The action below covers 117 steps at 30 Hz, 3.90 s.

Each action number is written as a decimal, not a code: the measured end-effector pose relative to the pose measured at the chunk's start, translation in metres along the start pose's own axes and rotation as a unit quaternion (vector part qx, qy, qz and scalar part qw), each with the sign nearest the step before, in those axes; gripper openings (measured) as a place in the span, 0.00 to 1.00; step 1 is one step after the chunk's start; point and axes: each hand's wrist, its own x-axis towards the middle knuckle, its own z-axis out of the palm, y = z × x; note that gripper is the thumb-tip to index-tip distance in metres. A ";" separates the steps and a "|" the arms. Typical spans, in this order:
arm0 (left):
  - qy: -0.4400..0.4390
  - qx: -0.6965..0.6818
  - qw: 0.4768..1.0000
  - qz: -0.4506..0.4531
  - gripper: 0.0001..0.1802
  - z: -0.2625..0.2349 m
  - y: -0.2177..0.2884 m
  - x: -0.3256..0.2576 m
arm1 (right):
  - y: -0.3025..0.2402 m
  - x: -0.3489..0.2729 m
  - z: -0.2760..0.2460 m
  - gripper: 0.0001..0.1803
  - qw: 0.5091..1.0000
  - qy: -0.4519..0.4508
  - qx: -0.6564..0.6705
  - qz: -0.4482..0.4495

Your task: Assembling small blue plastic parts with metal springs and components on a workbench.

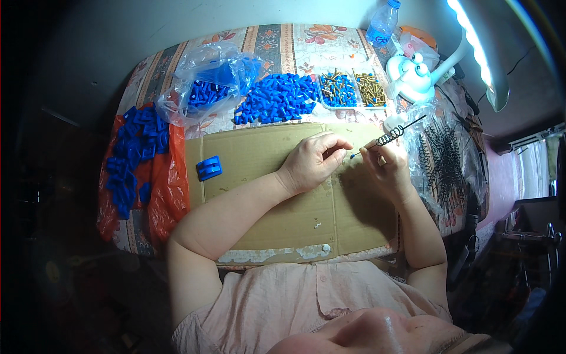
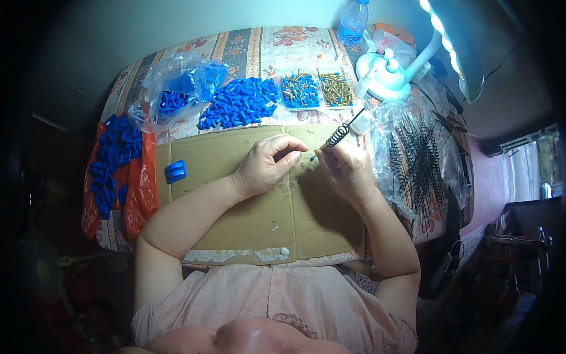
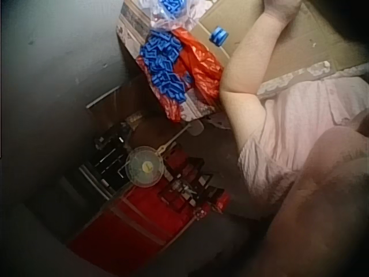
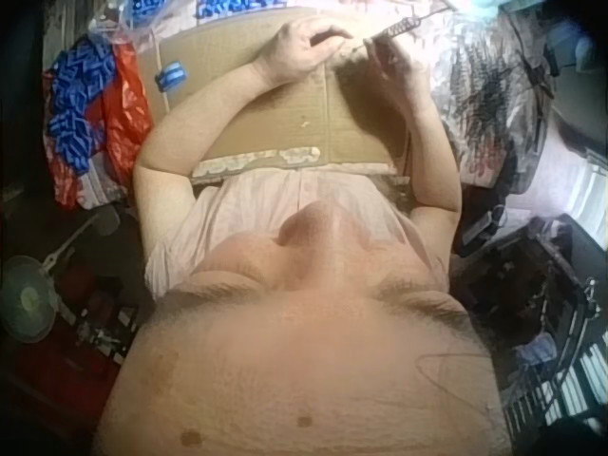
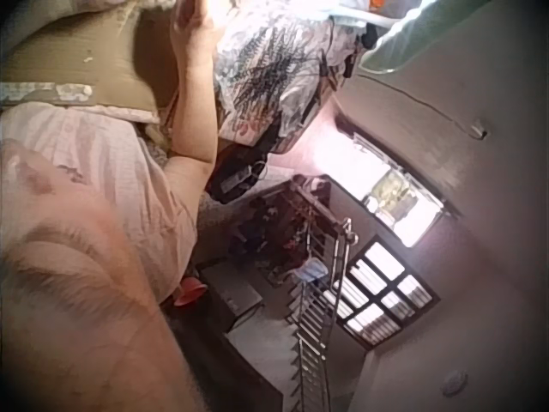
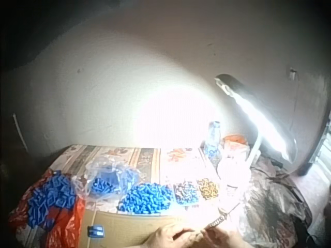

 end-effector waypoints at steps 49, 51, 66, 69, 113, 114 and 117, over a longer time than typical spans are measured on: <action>0.006 -0.008 1.000 0.008 0.08 0.001 0.000 0.000 | 0.004 -0.002 0.002 0.06 1.000 0.008 0.001 -0.006; 0.005 -0.009 1.000 0.008 0.08 0.001 -0.001 0.000 | 0.005 -0.002 0.002 0.06 1.000 0.006 0.013 0.000; 0.001 0.002 1.000 0.005 0.08 0.001 0.000 0.000 | 0.002 -0.001 0.001 0.05 1.000 0.010 0.003 -0.023; 0.005 0.003 1.000 0.012 0.08 0.001 -0.001 0.000 | 0.001 -0.002 0.000 0.05 1.000 -0.003 0.005 0.002; 0.003 0.005 1.000 0.010 0.08 0.001 -0.001 0.000 | 0.002 -0.001 0.000 0.05 1.000 0.007 0.006 -0.013; 0.004 0.004 1.000 0.013 0.08 0.002 -0.001 0.001 | 0.002 -0.001 0.000 0.05 1.000 0.003 0.003 -0.007; 0.006 0.005 1.000 0.014 0.08 0.001 0.000 0.000 | 0.003 -0.002 0.001 0.05 1.000 0.001 0.009 0.000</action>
